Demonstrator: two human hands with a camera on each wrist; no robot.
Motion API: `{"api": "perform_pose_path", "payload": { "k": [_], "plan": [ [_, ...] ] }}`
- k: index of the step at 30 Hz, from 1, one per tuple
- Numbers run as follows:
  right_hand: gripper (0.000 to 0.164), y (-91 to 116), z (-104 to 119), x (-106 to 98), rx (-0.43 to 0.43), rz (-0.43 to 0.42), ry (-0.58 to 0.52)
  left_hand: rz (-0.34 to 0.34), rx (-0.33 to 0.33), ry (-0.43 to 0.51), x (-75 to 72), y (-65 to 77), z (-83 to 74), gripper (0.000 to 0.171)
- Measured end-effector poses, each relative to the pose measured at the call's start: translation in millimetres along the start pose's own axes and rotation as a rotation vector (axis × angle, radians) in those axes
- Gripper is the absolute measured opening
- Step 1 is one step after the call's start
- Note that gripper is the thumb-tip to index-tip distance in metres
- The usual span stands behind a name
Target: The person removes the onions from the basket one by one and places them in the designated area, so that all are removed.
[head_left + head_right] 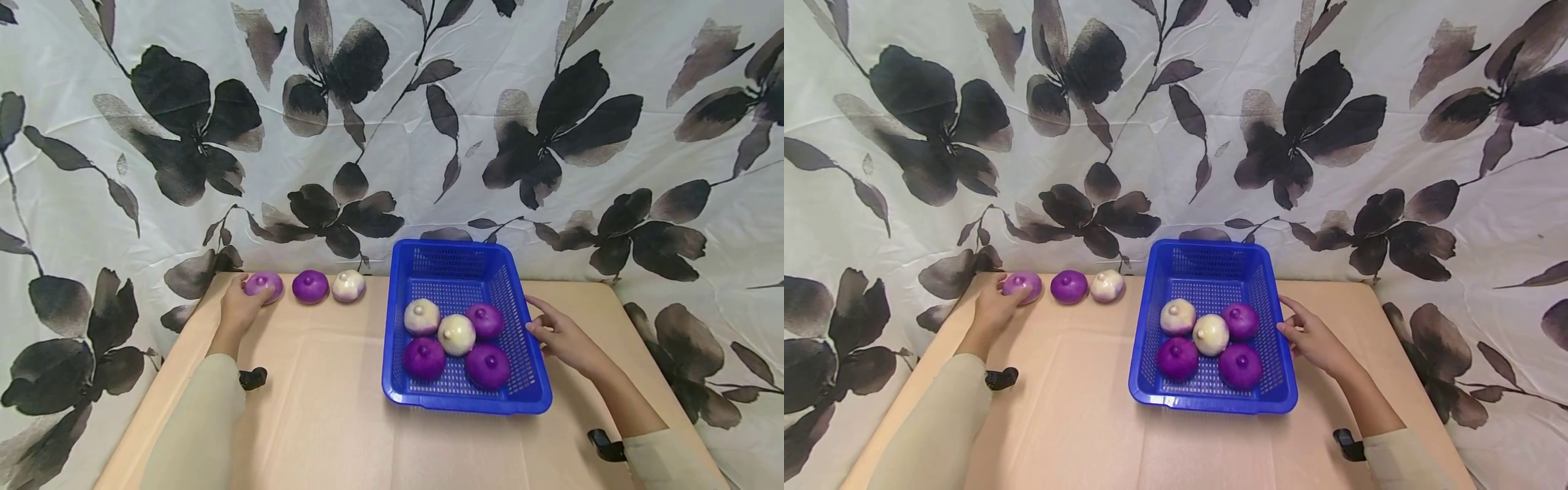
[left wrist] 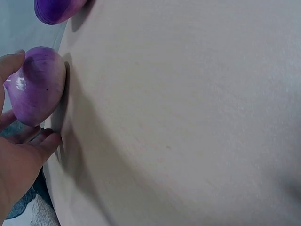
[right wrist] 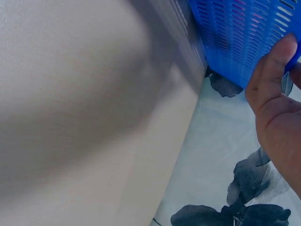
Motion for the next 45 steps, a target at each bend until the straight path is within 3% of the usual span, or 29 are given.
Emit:
{"api": "perform_pose_path", "payload": {
  "k": [8, 17, 22, 26, 34, 45],
  "plan": [
    [0.066, 0.5, 4.2, 0.4, -0.007, -0.005, 0.004, -0.021, 0.077, 0.068, -4.5, -0.2, -15.9, 0.092],
    [0.067, 0.7, 4.4, 1.3, -0.016, -0.003, -0.011, -0.058, 0.241, 0.048, -9.1, 7.2, -54.9, 0.087],
    [0.066, 1.2, 3.3, 1.7, -0.009, -0.006, -0.003, -0.046, 0.35, 0.04, -3.4, 14.1, -80.5, 0.086],
    [0.067, 1.4, 4.0, 1.5, -0.005, -0.006, -0.006, -0.016, 0.415, 0.03, 4.9, 22.7, -102.6, 0.084],
    [0.067, 0.8, 4.6, 0.6, -0.001, -0.002, -0.01, 0.069, 0.563, 0.108, 28.6, 45.8, -155.7, 0.081],
    [0.066, 1.4, 4.7, 1.1, -0.01, -0.006, -0.015, 0.272, 0.724, 0.027, 79.3, 84.5, -219.1, 0.085]
  ]
}}
Point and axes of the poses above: each hand's wrist, its own y-axis away from the middle knuckle, its own x-axis out of the palm, z = x × y, the point moved 5 cm from there along -y, towards the middle knuckle, and after that the axes turned 13 degrees about y, right-handed, at the moved point
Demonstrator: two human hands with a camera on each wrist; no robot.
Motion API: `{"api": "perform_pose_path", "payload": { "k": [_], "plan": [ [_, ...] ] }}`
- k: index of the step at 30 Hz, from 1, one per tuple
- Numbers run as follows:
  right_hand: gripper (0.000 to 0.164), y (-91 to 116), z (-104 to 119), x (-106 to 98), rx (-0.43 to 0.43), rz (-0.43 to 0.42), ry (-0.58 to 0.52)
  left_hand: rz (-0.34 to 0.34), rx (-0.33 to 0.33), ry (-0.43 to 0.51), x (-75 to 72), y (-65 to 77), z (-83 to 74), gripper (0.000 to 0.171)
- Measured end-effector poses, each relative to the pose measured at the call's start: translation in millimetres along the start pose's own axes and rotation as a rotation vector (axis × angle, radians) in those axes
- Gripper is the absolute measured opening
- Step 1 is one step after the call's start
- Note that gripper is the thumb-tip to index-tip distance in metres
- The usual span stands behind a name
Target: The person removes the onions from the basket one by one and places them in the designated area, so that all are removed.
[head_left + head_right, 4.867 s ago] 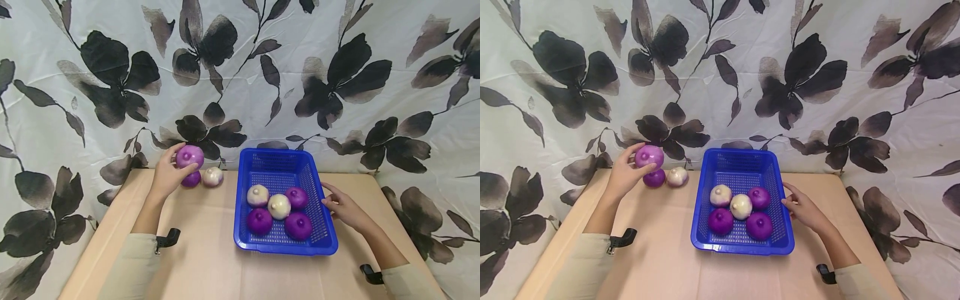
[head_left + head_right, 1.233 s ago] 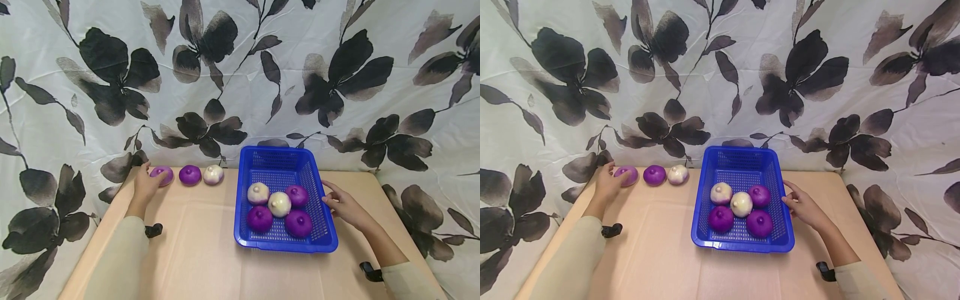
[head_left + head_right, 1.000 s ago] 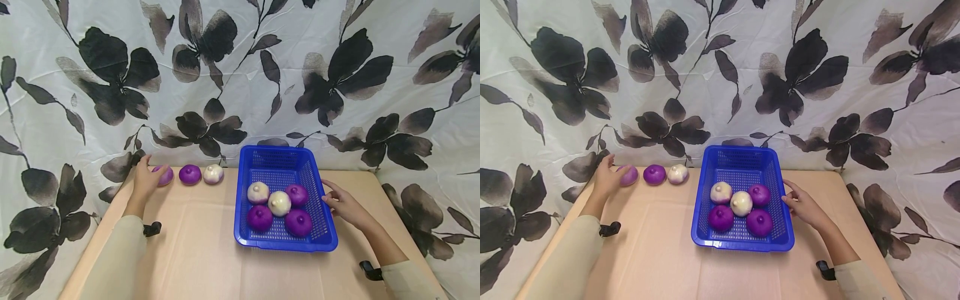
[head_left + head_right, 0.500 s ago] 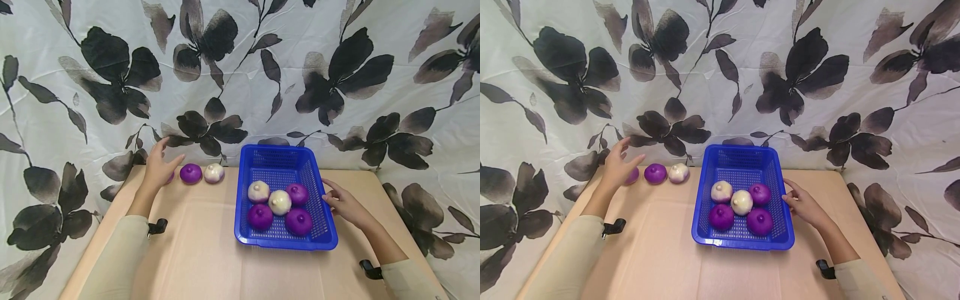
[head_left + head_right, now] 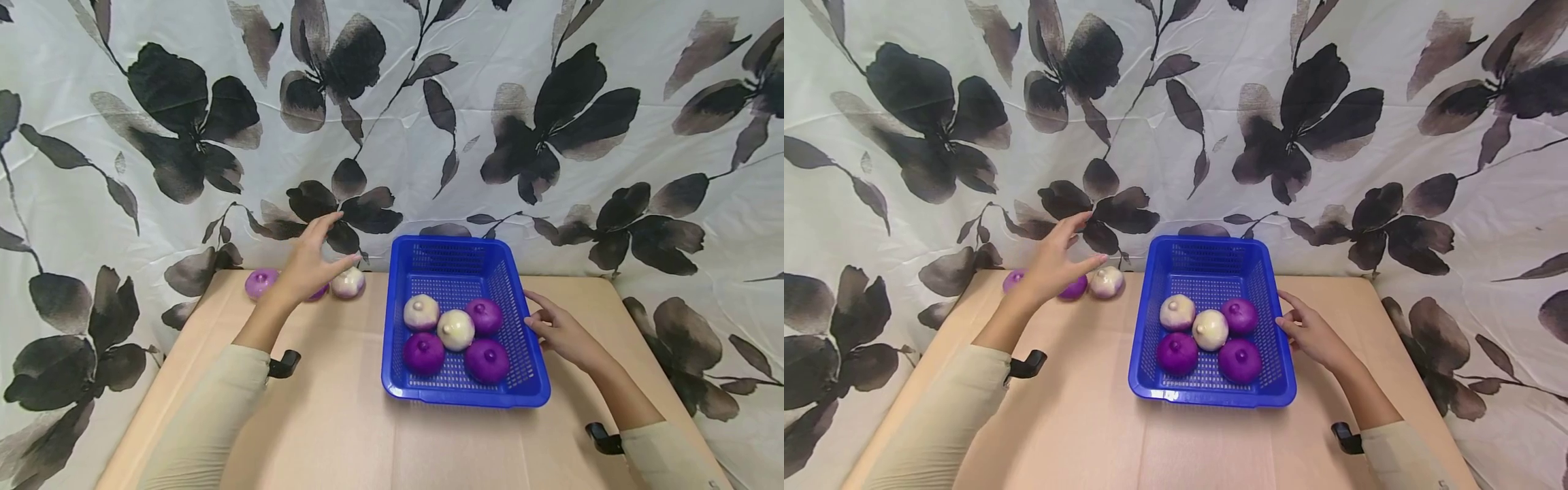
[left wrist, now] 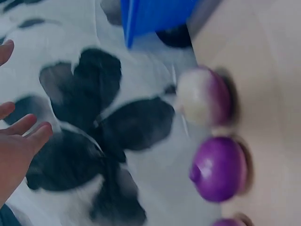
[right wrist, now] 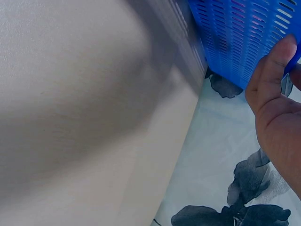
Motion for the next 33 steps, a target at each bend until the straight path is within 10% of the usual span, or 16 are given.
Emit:
{"api": "perform_pose_path", "payload": {
  "k": [17, 33],
  "plan": [
    [0.066, -1.2, -0.1, 0.4, -0.004, 0.002, 0.003, 0.347, 0.091, -0.033, 96.2, -25.8, -60.1, 0.088],
    [0.066, -2.9, -2.2, 0.8, 0.024, 0.001, 0.017, 0.651, -0.089, 0.013, 181.9, -42.9, -51.7, 0.1]
  ]
}}
Point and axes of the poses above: each hand's wrist, its own y-axis away from the middle knuckle, its own x-axis out of the palm, z = x × y, the point moved 5 cm from there along -y, towards the middle knuckle, and after that the axes turned 13 degrees about y, right-handed, at the moved point
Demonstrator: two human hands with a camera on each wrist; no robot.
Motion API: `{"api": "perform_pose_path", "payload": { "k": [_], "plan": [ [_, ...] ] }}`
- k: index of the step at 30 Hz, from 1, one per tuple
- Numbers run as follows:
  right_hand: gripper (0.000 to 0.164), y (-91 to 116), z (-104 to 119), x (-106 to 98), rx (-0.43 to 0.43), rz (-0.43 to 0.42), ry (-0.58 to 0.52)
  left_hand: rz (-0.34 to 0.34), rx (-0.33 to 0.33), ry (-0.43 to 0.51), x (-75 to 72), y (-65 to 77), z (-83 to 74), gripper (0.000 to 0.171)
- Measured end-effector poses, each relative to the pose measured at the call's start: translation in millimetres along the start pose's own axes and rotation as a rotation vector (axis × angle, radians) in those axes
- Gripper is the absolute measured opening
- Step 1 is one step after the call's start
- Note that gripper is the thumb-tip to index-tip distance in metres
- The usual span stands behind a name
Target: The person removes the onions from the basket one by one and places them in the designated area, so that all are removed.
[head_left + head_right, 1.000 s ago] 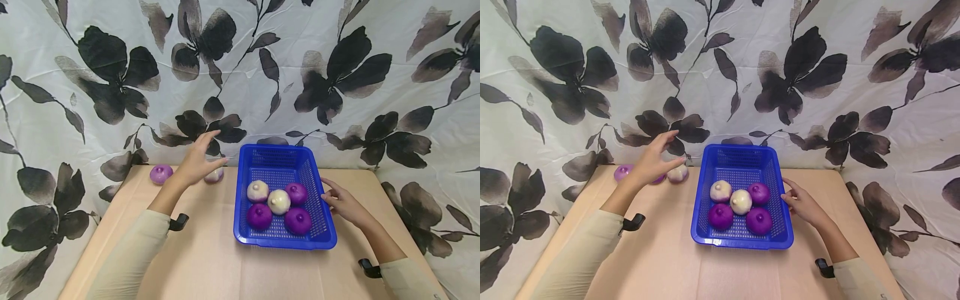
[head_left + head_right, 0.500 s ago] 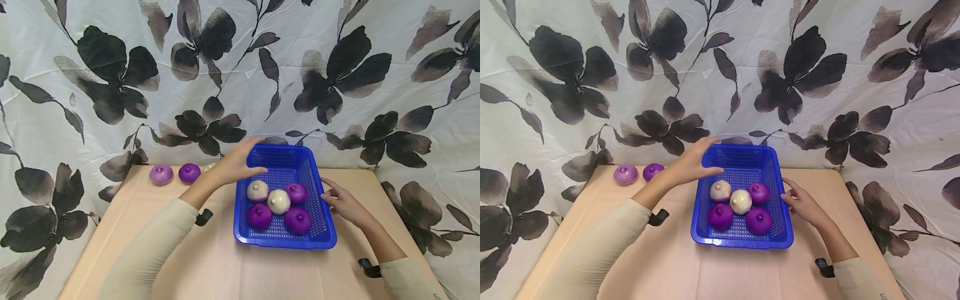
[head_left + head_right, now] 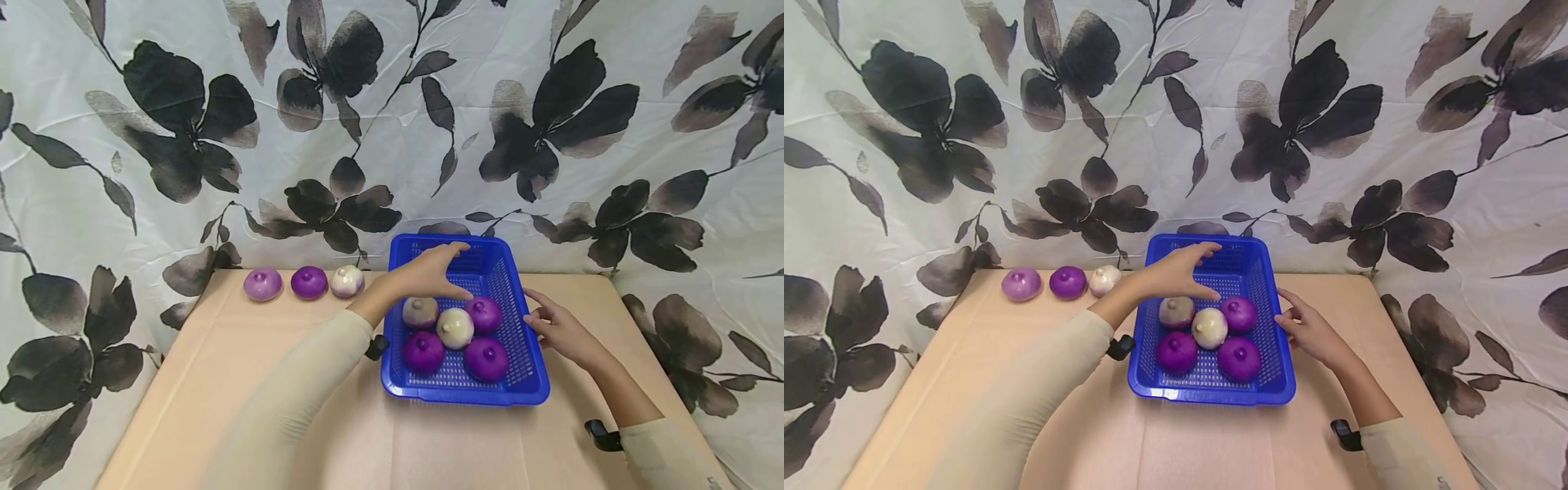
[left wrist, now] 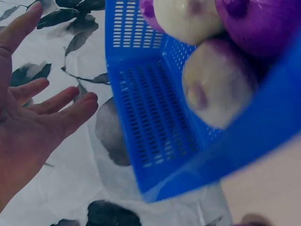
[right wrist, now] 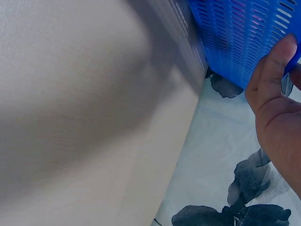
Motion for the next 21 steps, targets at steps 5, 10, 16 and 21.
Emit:
{"api": "perform_pose_path", "payload": {
  "k": [5, 10, 16, 21],
  "plan": [
    [0.066, -0.7, -0.6, 0.4, -0.01, 0.007, -0.002, 0.07, -0.077, 0.076, 15.2, -11.9, 10.8, 0.1],
    [0.066, -0.4, -1.4, 0.1, -0.012, 0.005, 0.001, 0.173, -0.148, 0.098, 32.3, -16.4, 21.3, 0.1],
    [0.067, -0.6, -3.8, -0.3, 0.003, 0.009, -0.003, 0.229, -0.191, 0.1, 45.0, -15.6, 30.5, 0.098],
    [0.068, -0.4, -2.6, -0.1, 0.0, 0.007, -0.004, 0.262, -0.219, 0.096, 51.0, -13.7, 36.3, 0.097]
  ]
}}
Point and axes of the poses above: each hand's wrist, its own y-axis away from the middle knuckle, its own x-axis out of the palm, z = x × y, the point moved 5 cm from there along -y, towards the middle knuckle, and after that the axes turned 13 degrees about y, right-handed, at the moved point
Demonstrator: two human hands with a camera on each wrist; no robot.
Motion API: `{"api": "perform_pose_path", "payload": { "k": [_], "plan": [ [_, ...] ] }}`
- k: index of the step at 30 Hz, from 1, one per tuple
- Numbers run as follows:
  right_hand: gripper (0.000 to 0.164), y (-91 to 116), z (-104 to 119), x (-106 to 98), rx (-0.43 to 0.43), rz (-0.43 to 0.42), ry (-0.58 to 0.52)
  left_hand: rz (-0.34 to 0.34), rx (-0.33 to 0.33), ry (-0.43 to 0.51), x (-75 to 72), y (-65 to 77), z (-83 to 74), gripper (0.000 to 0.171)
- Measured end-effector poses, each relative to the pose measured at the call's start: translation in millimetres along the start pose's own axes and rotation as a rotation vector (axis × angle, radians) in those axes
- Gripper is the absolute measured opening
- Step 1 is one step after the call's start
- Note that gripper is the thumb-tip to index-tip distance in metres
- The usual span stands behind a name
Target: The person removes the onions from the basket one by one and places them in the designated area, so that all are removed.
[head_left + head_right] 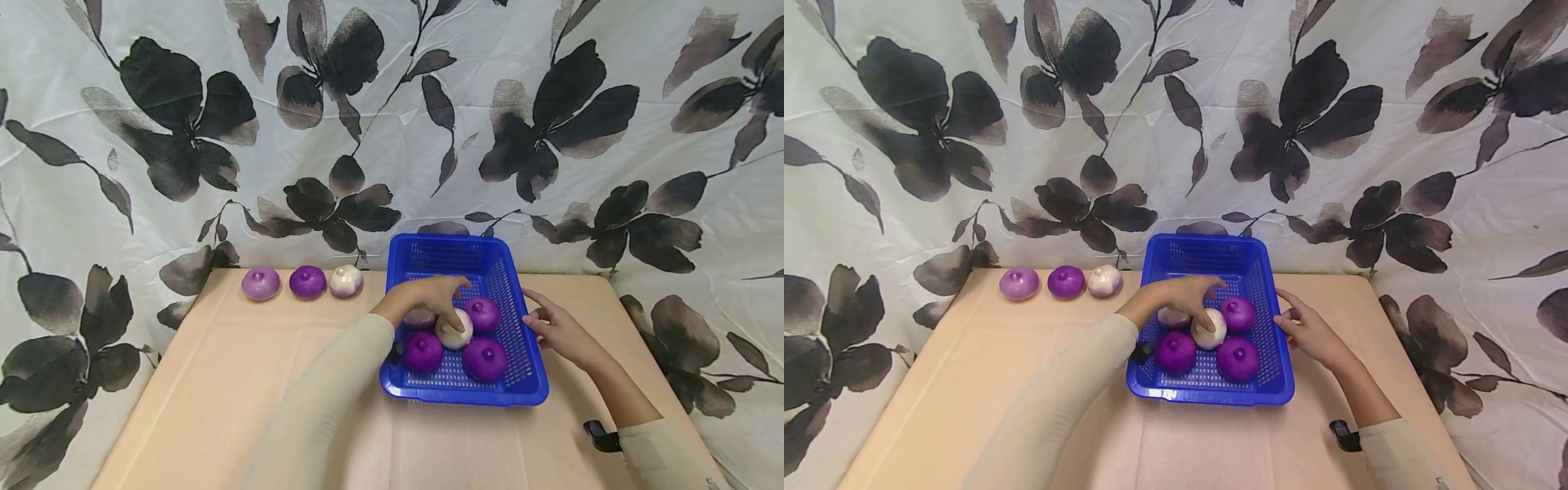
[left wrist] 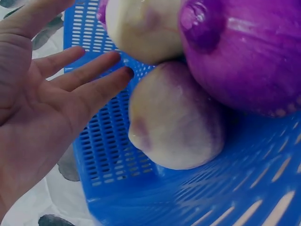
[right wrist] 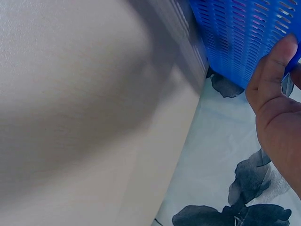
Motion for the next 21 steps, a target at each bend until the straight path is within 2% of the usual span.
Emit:
{"api": "perform_pose_path", "payload": {
  "k": [5, 8, 14, 21],
  "plan": [
    [0.067, 0.9, 3.9, 0.4, -0.009, 0.0, -0.015, 0.023, -0.029, -0.055, 2.0, -2.5, 6.0, 0.097],
    [0.067, 1.4, 5.1, 0.3, -0.009, 0.0, -0.022, 0.035, -0.025, -0.036, 4.6, -3.6, 7.2, 0.091],
    [0.068, 1.6, 5.7, 0.3, -0.01, -0.003, -0.02, 0.035, -0.035, 0.055, 9.7, -2.4, 8.9, 0.061],
    [0.066, 2.3, 5.6, 0.9, -0.008, -0.003, -0.013, 0.012, -0.02, -0.037, 12.9, -2.5, 8.7, 0.054]
  ]
}}
Point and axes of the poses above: each hand's wrist, its own y-axis away from the middle knuckle, its own x-axis out of the palm, z = x × y, the point moved 5 cm from there along -y, towards the middle knuckle, and after that the axes turned 13 degrees about y, right-handed, at the moved point
